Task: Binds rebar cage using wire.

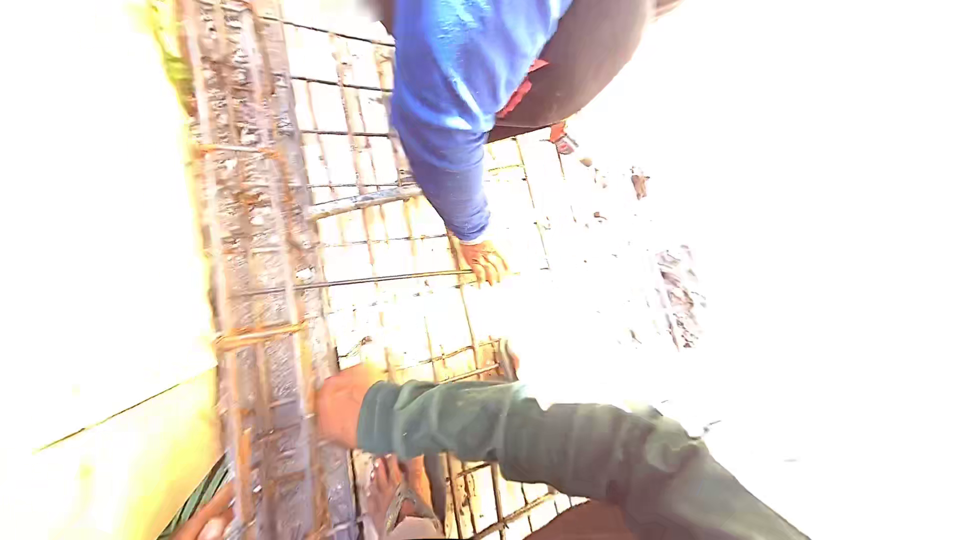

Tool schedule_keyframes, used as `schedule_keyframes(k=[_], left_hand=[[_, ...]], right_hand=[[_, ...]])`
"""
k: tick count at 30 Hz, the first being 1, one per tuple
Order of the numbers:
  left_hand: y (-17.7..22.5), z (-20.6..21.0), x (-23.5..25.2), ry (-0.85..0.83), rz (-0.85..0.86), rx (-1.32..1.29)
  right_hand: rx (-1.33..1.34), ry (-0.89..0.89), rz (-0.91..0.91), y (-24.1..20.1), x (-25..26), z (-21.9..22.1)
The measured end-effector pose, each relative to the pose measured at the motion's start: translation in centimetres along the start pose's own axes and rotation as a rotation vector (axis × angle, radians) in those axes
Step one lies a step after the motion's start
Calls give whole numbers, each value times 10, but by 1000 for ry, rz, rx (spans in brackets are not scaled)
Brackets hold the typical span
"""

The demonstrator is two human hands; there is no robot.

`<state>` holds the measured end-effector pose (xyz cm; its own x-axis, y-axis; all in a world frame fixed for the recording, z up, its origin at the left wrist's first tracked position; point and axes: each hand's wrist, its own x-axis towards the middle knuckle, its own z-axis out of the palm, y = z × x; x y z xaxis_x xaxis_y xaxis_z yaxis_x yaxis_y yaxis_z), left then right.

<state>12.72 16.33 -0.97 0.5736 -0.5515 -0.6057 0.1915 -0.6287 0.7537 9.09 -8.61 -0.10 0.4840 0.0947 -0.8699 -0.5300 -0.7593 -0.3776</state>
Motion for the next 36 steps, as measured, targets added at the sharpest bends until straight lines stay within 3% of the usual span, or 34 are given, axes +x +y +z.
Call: schedule_keyframes(k=[3, 7, 12, 17, 21, 23, 25, 26, 28, 29, 32, 36], left_hand=[[-13, -9, 1, 22, 15, 78], [-18, -4, 6, 40, -67, 152], [-21, -1, 14, -135, 56, 171], [-13, -9, 25, -270, 4, 130], [-3, -7, 32, -333, -15, 244], [-17, 21, 28, -178, -2, 295], [-32, 58, 23, 10, -13, 412], [-26, 59, 22, 4, -17, 435], [-5, 33, 27, -176, -20, 430], [10, 17, 28, -277, -50, 365], [41, 16, 10, -183, -132, 229], [41, 14, 9, -175, -101, 195]], right_hand=[[-93, -54, -42, 16, -11, -6], [-289, -298, -85, 39, -6, -4], [-73, -493, -163, 48, 10, 14], [155, -380, -154, 34, 29, 18], [284, -243, -283, 49, 38, 21], [78, -212, -307, 45, 34, 20], [-306, -159, -298, 37, 31, 25], [-456, -137, -294, 32, 28, 28], [-570, -105, -298, 24, 26, 31], [-511, -60, -325, 24, 26, 33], [-141, 98, -415, 29, 30, 40], [100, 169, -484, 38, 34, 43]])
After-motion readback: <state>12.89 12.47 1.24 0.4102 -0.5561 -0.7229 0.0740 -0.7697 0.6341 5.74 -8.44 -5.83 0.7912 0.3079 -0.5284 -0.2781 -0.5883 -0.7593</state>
